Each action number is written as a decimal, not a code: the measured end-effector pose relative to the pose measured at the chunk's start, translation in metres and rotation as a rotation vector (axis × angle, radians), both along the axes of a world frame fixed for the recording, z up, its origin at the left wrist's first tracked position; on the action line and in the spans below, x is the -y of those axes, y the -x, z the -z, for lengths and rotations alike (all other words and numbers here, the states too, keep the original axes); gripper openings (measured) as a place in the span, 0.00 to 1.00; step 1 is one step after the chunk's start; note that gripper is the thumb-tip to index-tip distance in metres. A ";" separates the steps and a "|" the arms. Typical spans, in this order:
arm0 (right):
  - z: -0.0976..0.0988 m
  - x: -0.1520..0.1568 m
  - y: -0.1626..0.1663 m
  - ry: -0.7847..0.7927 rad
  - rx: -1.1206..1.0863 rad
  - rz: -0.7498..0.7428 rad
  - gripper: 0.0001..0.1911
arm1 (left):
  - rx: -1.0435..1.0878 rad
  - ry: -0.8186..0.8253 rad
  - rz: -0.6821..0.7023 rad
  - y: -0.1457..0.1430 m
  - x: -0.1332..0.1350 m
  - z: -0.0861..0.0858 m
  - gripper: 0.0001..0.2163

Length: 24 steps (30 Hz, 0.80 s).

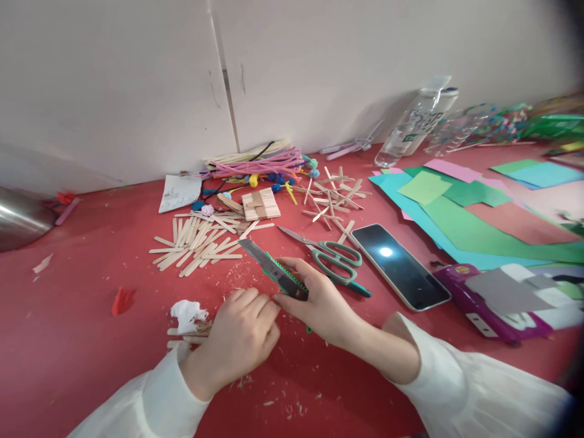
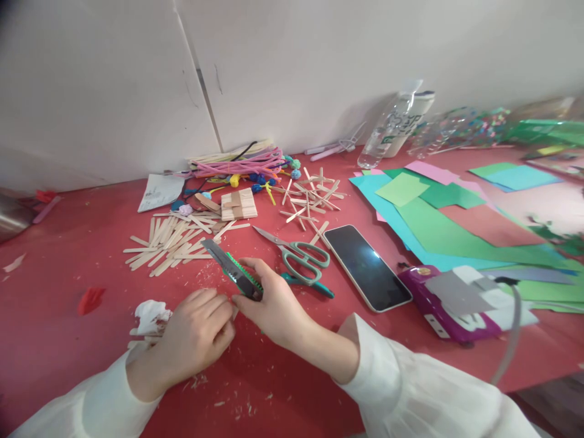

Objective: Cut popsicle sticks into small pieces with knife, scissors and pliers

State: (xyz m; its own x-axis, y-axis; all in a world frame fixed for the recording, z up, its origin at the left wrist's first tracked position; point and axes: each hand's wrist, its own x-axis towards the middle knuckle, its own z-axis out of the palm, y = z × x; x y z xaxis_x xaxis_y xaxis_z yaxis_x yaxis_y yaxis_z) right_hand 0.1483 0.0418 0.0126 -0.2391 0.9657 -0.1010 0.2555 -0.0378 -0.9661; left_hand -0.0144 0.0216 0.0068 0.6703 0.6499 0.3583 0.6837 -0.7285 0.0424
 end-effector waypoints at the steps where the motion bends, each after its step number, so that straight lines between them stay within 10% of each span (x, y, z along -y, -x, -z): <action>1: 0.000 0.000 0.000 -0.010 -0.008 -0.003 0.23 | 0.029 -0.001 -0.009 0.000 0.000 0.001 0.10; 24: -0.014 0.001 -0.013 -0.096 -0.093 -0.025 0.18 | 0.462 0.388 -0.017 0.005 0.001 -0.007 0.11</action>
